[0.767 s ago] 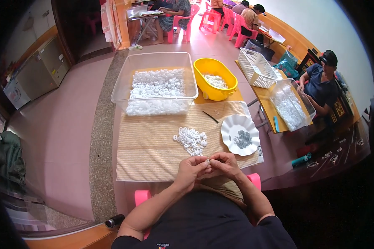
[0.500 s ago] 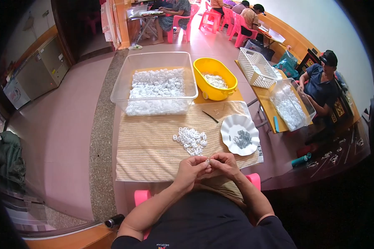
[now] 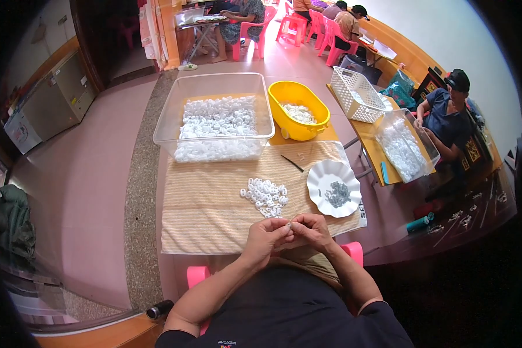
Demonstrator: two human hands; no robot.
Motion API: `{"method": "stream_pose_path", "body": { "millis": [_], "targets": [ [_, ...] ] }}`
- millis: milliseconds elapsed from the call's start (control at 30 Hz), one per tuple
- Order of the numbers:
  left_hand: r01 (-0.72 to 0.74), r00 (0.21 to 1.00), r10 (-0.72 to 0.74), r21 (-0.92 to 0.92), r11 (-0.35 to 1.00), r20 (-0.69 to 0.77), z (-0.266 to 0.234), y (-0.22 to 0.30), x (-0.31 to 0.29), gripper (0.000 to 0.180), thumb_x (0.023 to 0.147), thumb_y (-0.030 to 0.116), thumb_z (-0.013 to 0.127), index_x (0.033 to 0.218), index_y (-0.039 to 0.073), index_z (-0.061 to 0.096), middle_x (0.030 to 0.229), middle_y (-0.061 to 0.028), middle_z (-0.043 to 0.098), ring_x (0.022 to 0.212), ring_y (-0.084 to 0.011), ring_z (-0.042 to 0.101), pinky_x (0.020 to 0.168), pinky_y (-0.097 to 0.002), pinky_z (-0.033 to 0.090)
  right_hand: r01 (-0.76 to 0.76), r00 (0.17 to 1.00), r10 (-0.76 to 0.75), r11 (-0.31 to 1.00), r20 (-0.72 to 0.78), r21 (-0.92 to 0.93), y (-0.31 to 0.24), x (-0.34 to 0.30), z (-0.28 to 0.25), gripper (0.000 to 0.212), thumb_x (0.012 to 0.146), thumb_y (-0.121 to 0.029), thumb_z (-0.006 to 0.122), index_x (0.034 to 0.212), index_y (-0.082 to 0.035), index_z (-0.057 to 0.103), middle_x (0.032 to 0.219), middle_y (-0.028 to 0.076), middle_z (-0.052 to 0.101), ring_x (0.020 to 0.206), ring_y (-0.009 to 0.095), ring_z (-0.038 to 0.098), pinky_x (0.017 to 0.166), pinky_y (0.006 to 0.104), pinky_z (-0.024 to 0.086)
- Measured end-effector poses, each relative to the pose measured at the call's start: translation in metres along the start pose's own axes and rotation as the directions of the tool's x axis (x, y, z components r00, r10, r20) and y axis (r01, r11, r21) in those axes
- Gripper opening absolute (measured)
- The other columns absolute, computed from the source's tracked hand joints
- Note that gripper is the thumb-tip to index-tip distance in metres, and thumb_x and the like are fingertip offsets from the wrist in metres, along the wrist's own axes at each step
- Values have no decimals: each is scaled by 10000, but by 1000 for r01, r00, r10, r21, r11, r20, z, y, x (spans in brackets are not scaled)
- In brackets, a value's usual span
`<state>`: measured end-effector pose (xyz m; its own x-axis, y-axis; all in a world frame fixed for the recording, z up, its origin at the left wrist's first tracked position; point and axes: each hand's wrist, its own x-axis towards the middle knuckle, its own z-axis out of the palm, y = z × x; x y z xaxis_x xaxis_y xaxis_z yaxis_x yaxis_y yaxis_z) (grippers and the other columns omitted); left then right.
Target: Assembling small plastic components by inserting metal pins/rivets manually.
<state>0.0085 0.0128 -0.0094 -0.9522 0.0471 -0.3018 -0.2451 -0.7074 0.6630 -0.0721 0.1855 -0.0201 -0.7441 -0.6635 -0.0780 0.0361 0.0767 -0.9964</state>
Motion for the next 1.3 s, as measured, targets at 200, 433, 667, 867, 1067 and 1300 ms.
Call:
{"method": "stream_pose_path", "body": {
  "millis": [200,433,667,867,1067,1300],
  "targets": [
    [6,1000,-6,-7,1000,-2,1,0,0,195,867,39,660,1042,-27,605,913,-103,664,781,-165,656,739,-287,574,38,999,-38,999,0,-2,3,1,-1,170,934,-137,602,939,27,648,836,21,654,742,63,599,661,201,497],
    [5,1000,-4,-19,1000,10,0,0,0,189,869,35,657,1042,-22,607,909,-102,665,780,-156,654,735,-277,571,-6,999,7,1000,-34,28,-6,-1,3,160,927,-129,611,937,26,650,838,14,648,749,58,589,664,196,489],
    [5,1000,-5,-17,1000,2,0,1,0,184,870,33,656,1039,-20,607,914,-101,664,787,-156,656,730,-272,571,15,999,-15,1000,-31,0,1,2,-1,155,919,-123,620,938,27,654,839,21,654,749,64,596,665,200,494],
    [1,1000,-1,-16,1000,6,0,1,0,190,870,39,659,1044,-17,607,914,-100,664,788,-160,659,736,-275,573,6,999,-3,997,-36,75,-7,2,2,143,902,-112,643,935,26,655,842,33,663,750,73,606,672,205,502],
    [3,1000,-3,-22,1000,-2,1,0,0,194,866,38,663,1043,-19,606,911,-99,665,784,-163,661,730,-273,571,2,999,1,998,-47,65,-3,2,0,135,892,-112,657,929,18,652,838,29,662,740,72,604,669,208,505],
    [8,1000,-8,-33,999,1,0,1,-1,196,862,23,661,1044,-21,603,924,-103,663,801,-170,662,746,-280,573,-15,998,20,996,-56,85,-10,0,3,135,886,-113,665,930,14,650,835,25,660,740,71,602,665,206,504]
  ]
}}
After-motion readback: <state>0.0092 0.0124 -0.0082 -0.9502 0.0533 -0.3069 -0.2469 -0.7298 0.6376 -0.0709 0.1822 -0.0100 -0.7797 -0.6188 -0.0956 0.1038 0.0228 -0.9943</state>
